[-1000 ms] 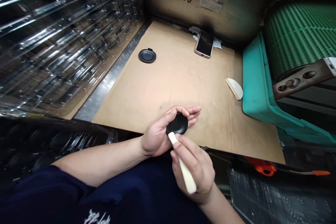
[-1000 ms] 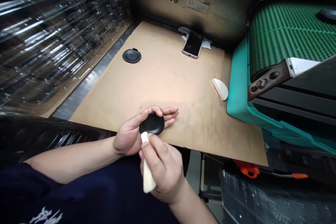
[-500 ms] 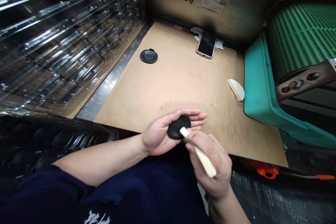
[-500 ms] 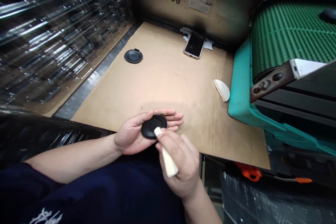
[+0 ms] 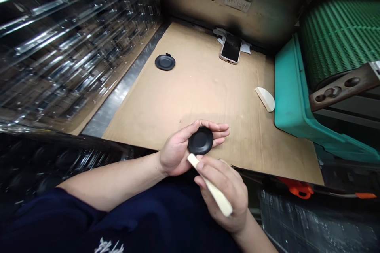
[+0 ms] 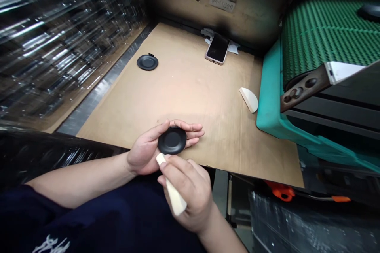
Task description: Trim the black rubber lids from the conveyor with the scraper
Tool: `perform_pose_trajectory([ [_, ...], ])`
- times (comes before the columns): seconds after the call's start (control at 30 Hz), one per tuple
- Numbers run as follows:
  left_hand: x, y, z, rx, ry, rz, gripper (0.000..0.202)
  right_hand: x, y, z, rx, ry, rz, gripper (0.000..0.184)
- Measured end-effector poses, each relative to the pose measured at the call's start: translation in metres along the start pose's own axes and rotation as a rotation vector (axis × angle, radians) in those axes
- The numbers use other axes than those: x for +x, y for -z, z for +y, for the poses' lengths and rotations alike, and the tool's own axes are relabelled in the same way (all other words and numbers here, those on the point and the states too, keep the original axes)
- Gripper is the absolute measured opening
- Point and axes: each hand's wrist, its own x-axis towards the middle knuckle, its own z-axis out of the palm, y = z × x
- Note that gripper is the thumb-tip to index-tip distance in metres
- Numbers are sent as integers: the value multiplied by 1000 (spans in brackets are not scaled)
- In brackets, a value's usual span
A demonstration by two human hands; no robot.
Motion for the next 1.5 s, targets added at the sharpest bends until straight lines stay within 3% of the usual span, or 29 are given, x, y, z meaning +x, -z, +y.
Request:
perform_pose_trajectory([
  [0.13,-1,2,0,14,49,-58,59,8,10,5,-48,-32,30,49],
  [0.27,-2,7,-3,38,100,-90,49,19,18,14,-187,58,-64,53],
  [0.37,-2,7,-4,50,95,-63,43,23,23,11,-318,4,-84,52],
  [0.53,-1,7,-3,39,60,-107,44,23,25,2,-170,-82,-195,48],
  [0.67,-1,7,-4,63,105,-105,43,25,23,9,-160,4,-59,50],
  [0.73,-2,7,-4,66,104,-91,42,27,25,9,-215,-46,-30,45],
  [0.87,-1,8,-5,43,63,-97,43,28,26,-1,-208,-158,-174,36],
  [0.93,0,8,-5,45,64,-94,44,28,22,-1,-140,-120,-180,38],
  [1.0,0,7,-5,44,75,-81,44,28,17,4,-117,-54,-89,42],
  [1.2,-2,4,-1,-23,74,-24,51,20,5,17,-323,2,148,54],
  [1.27,-2,3,1,-54,52,-34,62,14,-3,15,-340,77,100,56],
  [1.37,-3,3,3,-65,34,-54,74,6,-17,13,-414,217,-76,52],
  [1.5,-4,5,4,-57,62,-97,79,6,-28,16,-485,236,-138,58],
])
